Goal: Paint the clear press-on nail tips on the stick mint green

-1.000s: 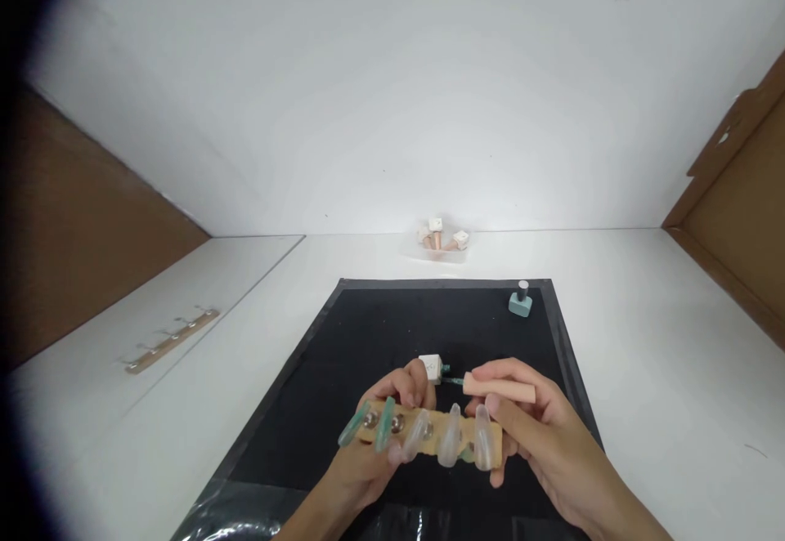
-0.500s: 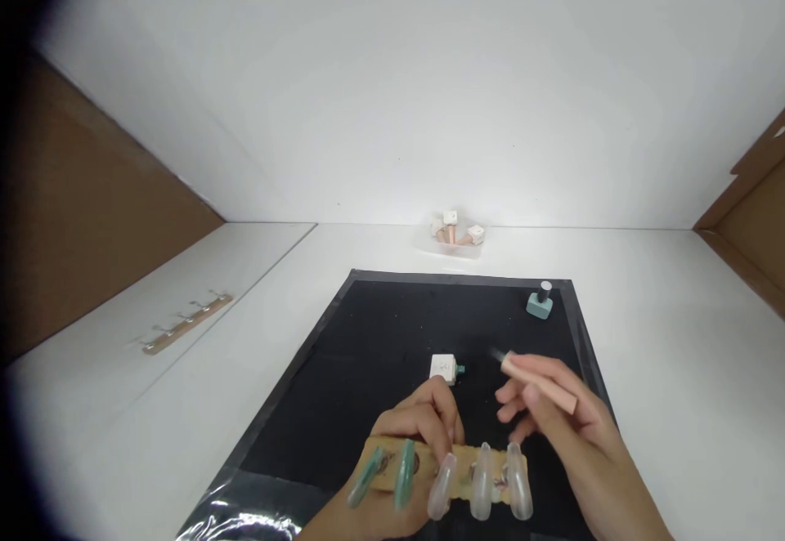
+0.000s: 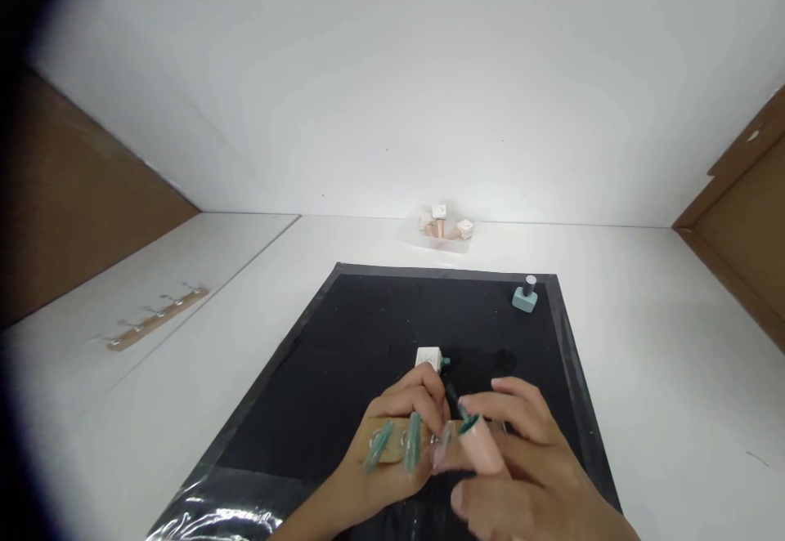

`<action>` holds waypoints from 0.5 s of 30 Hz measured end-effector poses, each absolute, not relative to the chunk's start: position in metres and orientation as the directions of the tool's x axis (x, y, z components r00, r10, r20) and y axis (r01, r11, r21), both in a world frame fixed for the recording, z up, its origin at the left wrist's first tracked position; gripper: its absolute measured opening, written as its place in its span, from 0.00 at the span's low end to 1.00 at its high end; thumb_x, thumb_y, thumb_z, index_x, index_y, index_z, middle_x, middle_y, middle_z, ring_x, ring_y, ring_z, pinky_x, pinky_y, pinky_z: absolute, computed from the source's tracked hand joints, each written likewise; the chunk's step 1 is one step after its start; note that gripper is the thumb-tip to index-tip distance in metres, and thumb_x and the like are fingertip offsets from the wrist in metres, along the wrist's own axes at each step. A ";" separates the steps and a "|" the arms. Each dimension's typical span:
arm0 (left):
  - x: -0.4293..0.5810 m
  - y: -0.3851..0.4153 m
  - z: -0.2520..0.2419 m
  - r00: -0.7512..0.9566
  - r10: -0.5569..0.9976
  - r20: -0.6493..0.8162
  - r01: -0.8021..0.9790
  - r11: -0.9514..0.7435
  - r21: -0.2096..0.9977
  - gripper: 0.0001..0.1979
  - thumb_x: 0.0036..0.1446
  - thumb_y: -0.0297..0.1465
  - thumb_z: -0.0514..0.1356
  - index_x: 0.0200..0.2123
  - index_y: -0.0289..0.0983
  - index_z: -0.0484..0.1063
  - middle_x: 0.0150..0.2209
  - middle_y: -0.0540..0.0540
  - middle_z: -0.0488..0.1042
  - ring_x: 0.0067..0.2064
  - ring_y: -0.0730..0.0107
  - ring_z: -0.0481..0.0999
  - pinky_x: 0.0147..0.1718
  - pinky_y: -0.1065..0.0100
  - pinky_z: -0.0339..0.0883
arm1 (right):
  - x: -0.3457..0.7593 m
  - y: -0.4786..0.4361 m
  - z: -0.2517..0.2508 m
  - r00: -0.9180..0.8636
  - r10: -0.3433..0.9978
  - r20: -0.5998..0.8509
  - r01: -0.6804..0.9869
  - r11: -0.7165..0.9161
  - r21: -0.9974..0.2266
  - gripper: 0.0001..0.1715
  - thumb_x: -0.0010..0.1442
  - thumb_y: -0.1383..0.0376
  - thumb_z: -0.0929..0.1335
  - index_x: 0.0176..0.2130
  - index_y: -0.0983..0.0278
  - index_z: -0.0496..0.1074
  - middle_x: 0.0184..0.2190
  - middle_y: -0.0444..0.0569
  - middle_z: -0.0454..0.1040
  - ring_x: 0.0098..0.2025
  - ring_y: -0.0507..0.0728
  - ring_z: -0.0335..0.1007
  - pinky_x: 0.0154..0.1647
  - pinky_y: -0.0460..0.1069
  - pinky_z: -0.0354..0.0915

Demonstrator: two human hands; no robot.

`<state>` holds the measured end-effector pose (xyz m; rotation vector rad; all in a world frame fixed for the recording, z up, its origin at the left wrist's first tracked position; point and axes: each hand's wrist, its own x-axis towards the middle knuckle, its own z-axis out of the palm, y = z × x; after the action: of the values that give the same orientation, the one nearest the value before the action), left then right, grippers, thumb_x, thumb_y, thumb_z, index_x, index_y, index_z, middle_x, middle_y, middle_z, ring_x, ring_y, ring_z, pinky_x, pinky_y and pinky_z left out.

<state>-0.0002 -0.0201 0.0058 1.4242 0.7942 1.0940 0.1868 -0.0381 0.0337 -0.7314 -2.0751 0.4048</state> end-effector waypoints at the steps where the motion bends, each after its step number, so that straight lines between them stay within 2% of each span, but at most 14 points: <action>1: 0.000 -0.020 0.005 0.349 0.918 0.186 -0.112 -0.156 0.981 0.04 0.39 0.23 0.63 0.20 0.35 0.69 0.27 0.50 0.64 0.26 0.76 0.66 0.26 0.73 0.59 | 0.187 -0.038 0.035 -0.434 0.661 0.612 0.382 0.750 -0.539 0.16 0.57 0.72 0.66 0.43 0.54 0.69 0.34 0.46 0.83 0.45 0.60 0.77 0.52 0.59 0.68; 5: 0.000 -0.019 0.004 0.352 0.917 0.190 -0.103 -0.164 0.981 0.04 0.40 0.24 0.63 0.20 0.35 0.69 0.27 0.50 0.64 0.26 0.75 0.66 0.27 0.72 0.60 | 0.188 -0.037 0.041 -0.415 0.694 0.588 0.404 0.720 -0.565 0.21 0.54 0.75 0.65 0.44 0.54 0.67 0.36 0.47 0.82 0.46 0.61 0.76 0.47 0.57 0.71; 10: 0.002 -0.019 0.004 0.348 0.918 0.190 -0.082 -0.172 0.982 0.05 0.39 0.23 0.63 0.19 0.35 0.69 0.27 0.50 0.64 0.27 0.74 0.67 0.27 0.72 0.60 | 0.188 -0.038 0.042 -0.498 0.634 0.592 0.341 0.770 -0.539 0.19 0.56 0.73 0.65 0.45 0.53 0.67 0.35 0.46 0.83 0.46 0.61 0.76 0.53 0.59 0.67; 15: 0.002 -0.019 -0.003 0.346 0.928 0.139 -0.169 -0.084 0.982 0.06 0.37 0.21 0.64 0.19 0.35 0.69 0.27 0.51 0.64 0.27 0.76 0.66 0.25 0.73 0.61 | 0.189 -0.037 0.044 -0.362 0.729 0.581 0.435 0.683 -0.587 0.19 0.56 0.75 0.63 0.44 0.56 0.68 0.36 0.49 0.82 0.47 0.62 0.74 0.42 0.56 0.73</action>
<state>0.0019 -0.0187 -0.0026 1.3288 0.7733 1.0832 0.1894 -0.0369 0.0440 -0.8965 -2.0103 0.4207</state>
